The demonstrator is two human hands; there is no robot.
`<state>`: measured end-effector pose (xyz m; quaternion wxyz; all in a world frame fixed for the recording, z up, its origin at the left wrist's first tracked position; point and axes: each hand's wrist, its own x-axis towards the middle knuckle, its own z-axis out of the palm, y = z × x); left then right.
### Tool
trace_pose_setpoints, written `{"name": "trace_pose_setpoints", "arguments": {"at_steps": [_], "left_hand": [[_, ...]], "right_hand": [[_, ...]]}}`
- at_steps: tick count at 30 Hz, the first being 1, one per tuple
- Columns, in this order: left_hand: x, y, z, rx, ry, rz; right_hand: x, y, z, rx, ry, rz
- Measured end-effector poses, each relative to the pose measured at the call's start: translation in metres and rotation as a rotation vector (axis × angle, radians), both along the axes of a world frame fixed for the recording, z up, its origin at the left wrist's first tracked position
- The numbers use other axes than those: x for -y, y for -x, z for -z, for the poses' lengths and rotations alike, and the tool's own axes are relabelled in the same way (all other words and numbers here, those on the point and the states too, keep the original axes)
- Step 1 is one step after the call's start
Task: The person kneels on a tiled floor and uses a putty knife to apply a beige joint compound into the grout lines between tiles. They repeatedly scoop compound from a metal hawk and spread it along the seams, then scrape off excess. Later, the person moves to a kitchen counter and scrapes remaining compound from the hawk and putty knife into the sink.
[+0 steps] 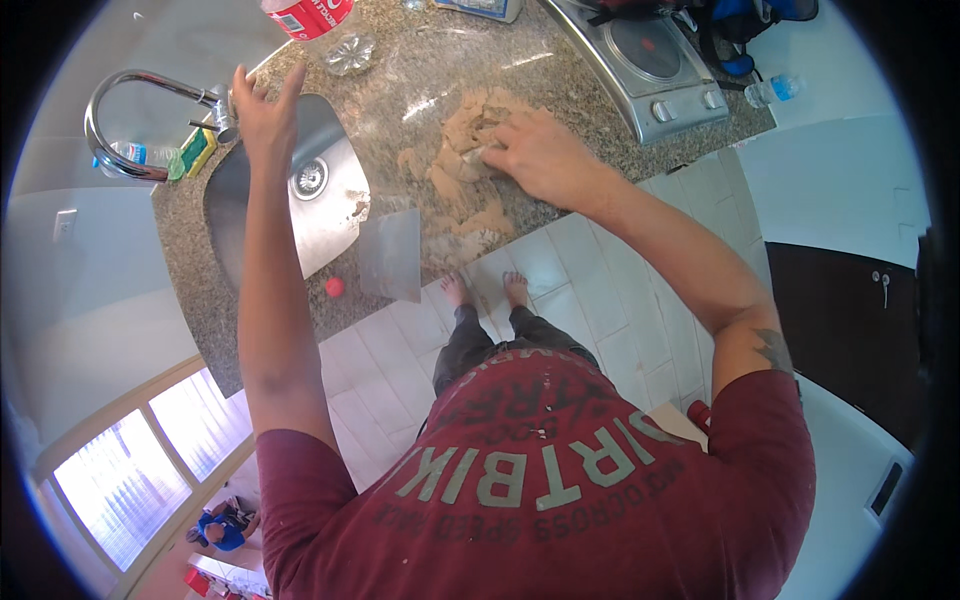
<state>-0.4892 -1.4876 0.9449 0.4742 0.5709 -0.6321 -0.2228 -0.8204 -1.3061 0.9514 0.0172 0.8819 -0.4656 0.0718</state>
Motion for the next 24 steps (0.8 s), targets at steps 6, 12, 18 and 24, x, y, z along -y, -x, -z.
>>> {"name": "trace_pose_setpoints", "arguments": {"at_steps": [6,12,18,24], "left_hand": [[0.073,0.034,0.038,-0.085,0.111,0.039],[0.108,0.047,0.056,-0.166,0.133,0.186],[0.136,0.047,0.053,-0.087,0.233,0.108],[0.144,0.071,0.045,0.007,0.296,0.224]], "right_hand": [[0.017,-0.004,-0.004,-0.095,-0.255,0.04],[0.06,-0.008,0.004,0.086,-0.427,0.331],[0.055,0.005,-0.008,0.081,-0.308,0.392],[0.026,-0.022,-0.005,-0.152,-0.26,0.136]]}}
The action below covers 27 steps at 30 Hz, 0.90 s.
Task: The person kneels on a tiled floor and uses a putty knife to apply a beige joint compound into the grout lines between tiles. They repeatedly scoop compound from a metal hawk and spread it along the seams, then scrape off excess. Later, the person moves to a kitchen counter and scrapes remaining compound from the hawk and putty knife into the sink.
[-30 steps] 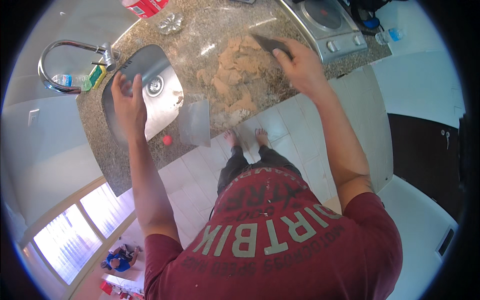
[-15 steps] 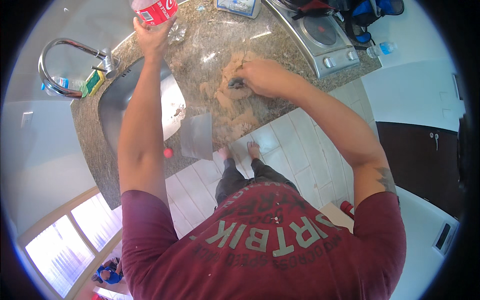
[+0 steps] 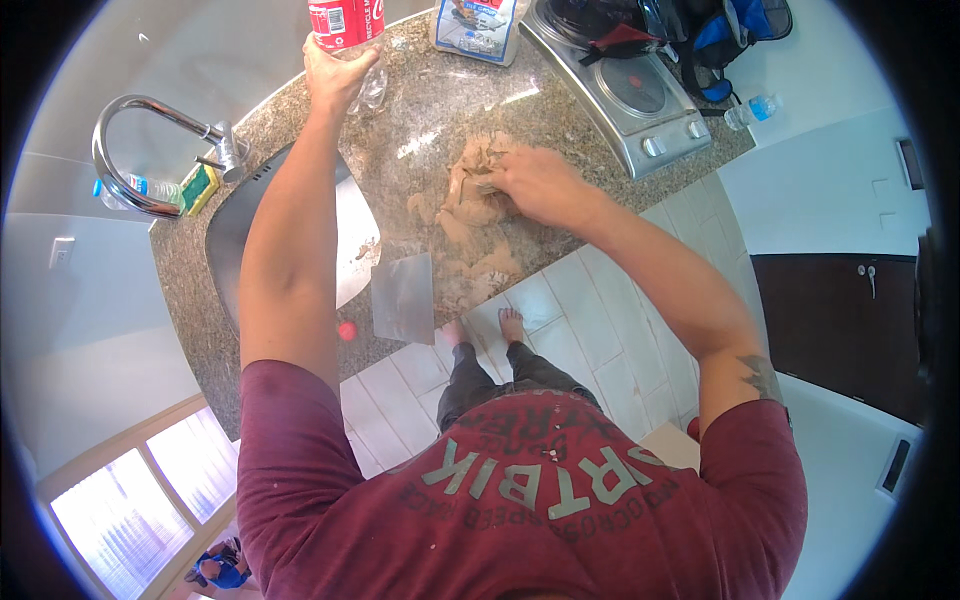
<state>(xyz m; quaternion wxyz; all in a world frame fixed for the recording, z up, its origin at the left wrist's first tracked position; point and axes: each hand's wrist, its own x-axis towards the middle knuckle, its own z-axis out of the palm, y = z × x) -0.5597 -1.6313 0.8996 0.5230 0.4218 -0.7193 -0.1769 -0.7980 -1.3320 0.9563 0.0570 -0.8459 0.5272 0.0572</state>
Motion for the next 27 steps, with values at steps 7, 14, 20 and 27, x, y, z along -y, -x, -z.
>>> {"name": "trace_pose_setpoints", "arguments": {"at_steps": [7,14,20,27], "left_hand": [[-0.082,-0.05,-0.061,0.269,0.01,0.076],[-0.21,-0.116,-0.108,0.748,-0.143,0.126],[-0.269,-0.138,-0.111,0.994,-0.214,0.122],[-0.286,-0.134,-0.1,1.087,-0.218,0.112]], "right_hand": [[0.007,0.028,-0.001,0.124,0.194,0.074],[-0.016,0.044,0.018,0.147,-0.06,0.067],[-0.046,0.052,-0.005,0.345,-0.048,0.228],[-0.056,0.044,-0.013,0.469,-0.047,0.317]]}}
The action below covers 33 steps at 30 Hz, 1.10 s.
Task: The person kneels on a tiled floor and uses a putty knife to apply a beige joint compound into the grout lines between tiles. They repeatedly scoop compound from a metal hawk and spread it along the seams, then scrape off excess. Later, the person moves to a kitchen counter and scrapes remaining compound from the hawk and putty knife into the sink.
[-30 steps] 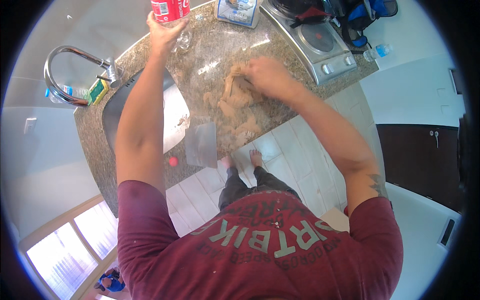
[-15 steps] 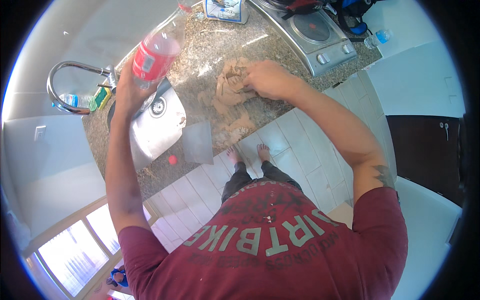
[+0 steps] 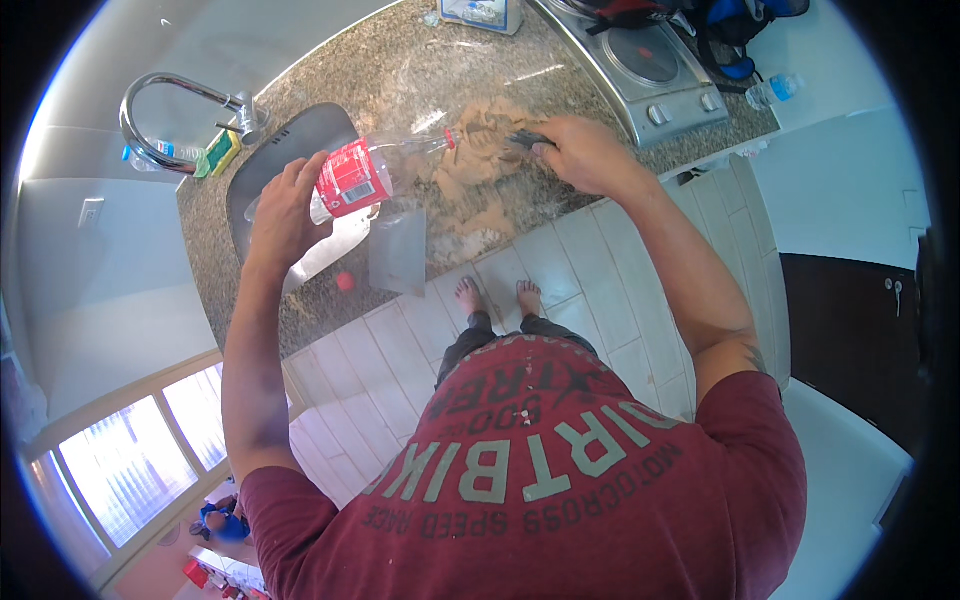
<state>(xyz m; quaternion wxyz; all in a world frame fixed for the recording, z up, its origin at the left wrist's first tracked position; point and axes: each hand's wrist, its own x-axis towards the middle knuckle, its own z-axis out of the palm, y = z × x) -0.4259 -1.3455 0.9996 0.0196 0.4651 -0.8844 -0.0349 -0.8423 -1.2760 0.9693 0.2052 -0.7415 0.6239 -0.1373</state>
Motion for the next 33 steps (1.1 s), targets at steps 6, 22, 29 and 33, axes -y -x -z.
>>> {"name": "trace_pose_setpoints", "arguments": {"at_steps": [6,22,29,33], "left_hand": [[-0.002,0.0,0.013,0.035,0.046,0.035],[-0.001,-0.012,0.035,-0.246,-0.084,0.009],[0.005,-0.019,0.042,-0.478,-0.082,-0.092],[0.029,-0.01,0.034,-0.579,-0.069,-0.139]], "right_hand": [[-0.008,0.012,0.002,0.209,-0.115,0.22],[-0.007,0.079,0.094,0.658,-0.101,0.758],[0.016,0.077,0.107,0.617,-0.109,0.622],[0.073,0.03,0.105,0.387,-0.051,0.513]]}}
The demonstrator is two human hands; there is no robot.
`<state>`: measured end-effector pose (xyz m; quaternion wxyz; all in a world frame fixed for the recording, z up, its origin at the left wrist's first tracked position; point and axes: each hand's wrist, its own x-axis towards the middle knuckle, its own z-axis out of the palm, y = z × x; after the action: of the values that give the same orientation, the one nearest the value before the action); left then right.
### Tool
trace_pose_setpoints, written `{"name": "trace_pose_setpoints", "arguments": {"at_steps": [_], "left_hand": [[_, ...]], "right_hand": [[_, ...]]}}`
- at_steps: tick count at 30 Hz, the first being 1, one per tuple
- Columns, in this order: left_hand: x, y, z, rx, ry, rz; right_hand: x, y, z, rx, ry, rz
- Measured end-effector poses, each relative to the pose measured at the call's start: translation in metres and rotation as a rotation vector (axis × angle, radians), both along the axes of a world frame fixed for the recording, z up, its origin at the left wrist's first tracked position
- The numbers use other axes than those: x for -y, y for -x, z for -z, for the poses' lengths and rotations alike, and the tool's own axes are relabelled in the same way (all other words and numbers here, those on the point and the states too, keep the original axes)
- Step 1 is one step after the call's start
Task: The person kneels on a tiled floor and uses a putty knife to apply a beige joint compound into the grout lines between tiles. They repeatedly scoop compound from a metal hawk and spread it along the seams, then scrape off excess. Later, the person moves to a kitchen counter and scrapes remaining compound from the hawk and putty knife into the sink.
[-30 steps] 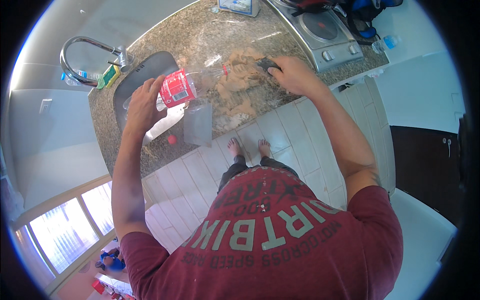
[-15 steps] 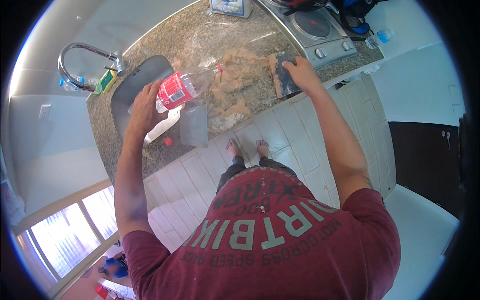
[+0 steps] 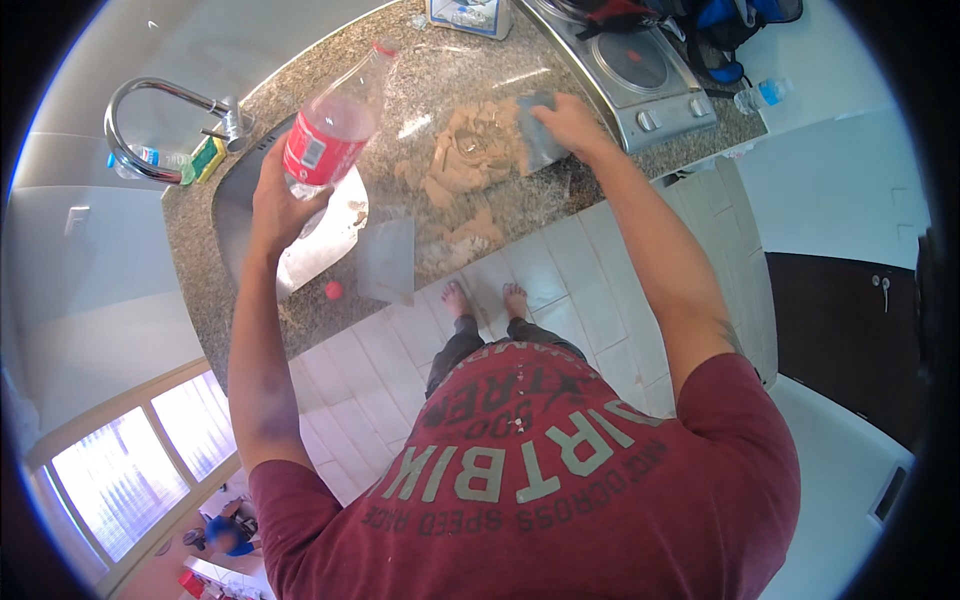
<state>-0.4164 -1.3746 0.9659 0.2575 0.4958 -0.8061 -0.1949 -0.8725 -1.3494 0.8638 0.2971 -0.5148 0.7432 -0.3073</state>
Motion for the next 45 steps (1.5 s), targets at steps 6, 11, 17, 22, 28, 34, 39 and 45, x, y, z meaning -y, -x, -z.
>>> {"name": "trace_pose_setpoints", "arguments": {"at_steps": [6,11,17,22,28,34,39,45], "left_hand": [[0.052,0.035,-0.017,-0.194,0.063,-0.015],[0.102,0.066,-0.003,-0.319,0.093,-0.126],[0.177,0.089,0.046,-0.662,0.308,-0.085],[0.2,0.097,0.075,-0.675,0.301,-0.247],[0.191,0.097,0.083,-0.471,0.266,-0.309],[0.078,0.058,0.076,-0.258,-0.077,-0.367],[-0.057,0.01,0.063,0.069,-0.373,-0.269],[-0.104,0.007,0.07,0.329,-0.329,-0.235]], "right_hand": [[0.048,-0.068,-0.045,-0.225,-0.066,-0.437],[0.021,-0.072,-0.087,-0.292,0.042,-0.453],[-0.055,-0.001,-0.072,0.13,-0.02,0.026],[-0.095,0.033,-0.032,0.178,-0.038,0.252],[-0.044,0.007,-0.013,0.105,-0.082,0.097],[0.052,-0.047,-0.028,-0.096,-0.097,-0.353],[0.093,-0.054,-0.049,-0.224,-0.096,-0.684],[0.129,-0.044,-0.04,-0.341,-0.072,-0.485]]}}
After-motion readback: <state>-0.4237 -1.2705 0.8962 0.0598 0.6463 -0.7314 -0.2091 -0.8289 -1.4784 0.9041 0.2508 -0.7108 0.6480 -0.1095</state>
